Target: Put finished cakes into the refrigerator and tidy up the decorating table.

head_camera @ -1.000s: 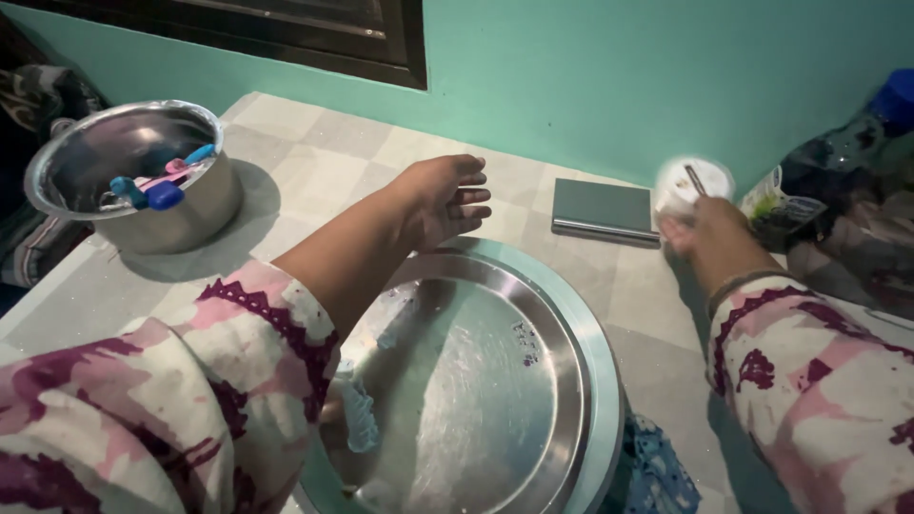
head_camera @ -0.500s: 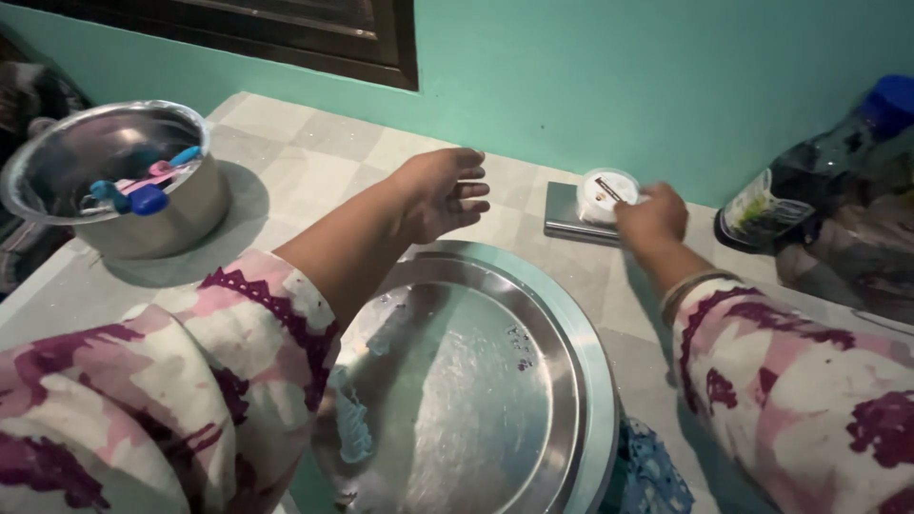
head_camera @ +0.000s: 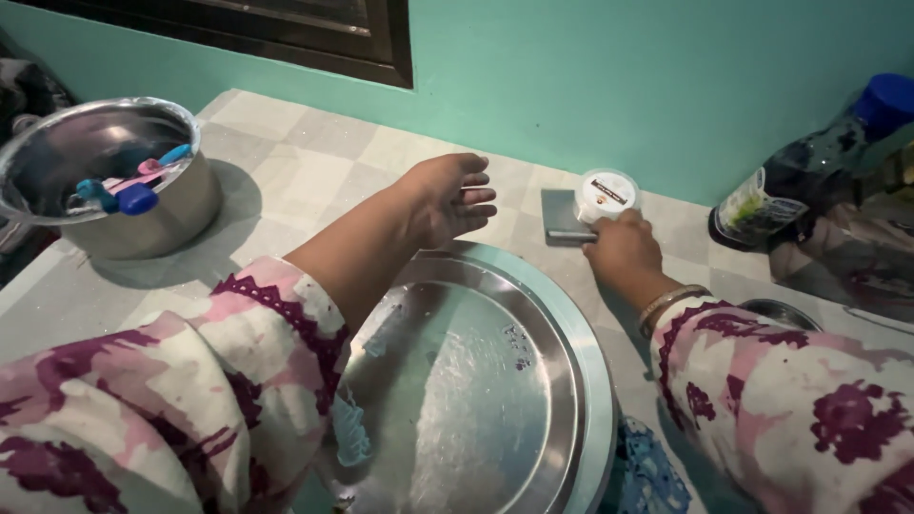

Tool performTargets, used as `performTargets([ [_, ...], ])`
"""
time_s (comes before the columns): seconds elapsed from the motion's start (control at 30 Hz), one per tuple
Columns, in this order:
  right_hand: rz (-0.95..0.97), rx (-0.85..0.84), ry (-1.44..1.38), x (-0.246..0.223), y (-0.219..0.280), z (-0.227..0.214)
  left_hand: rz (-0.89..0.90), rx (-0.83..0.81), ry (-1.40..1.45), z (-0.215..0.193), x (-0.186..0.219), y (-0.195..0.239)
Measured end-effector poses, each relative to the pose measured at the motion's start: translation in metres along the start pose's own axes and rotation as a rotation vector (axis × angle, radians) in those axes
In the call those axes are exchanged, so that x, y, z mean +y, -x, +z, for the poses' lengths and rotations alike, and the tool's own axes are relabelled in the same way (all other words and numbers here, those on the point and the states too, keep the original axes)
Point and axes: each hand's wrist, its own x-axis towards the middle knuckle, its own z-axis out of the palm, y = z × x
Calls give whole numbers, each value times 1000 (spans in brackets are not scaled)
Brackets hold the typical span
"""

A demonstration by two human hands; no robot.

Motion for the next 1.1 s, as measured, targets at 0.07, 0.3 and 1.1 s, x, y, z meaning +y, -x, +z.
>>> performTargets([
  [0.07, 109, -20, -115, 3, 7, -5, -9, -9, 4, 3, -1, -4],
  [0.3, 256, 3, -187, 25, 6, -8, -11, -19, -30, 16, 0, -5],
  [1.1, 432, 268, -147, 199, 59, -20, -33, -99, -17, 54, -9, 1],
])
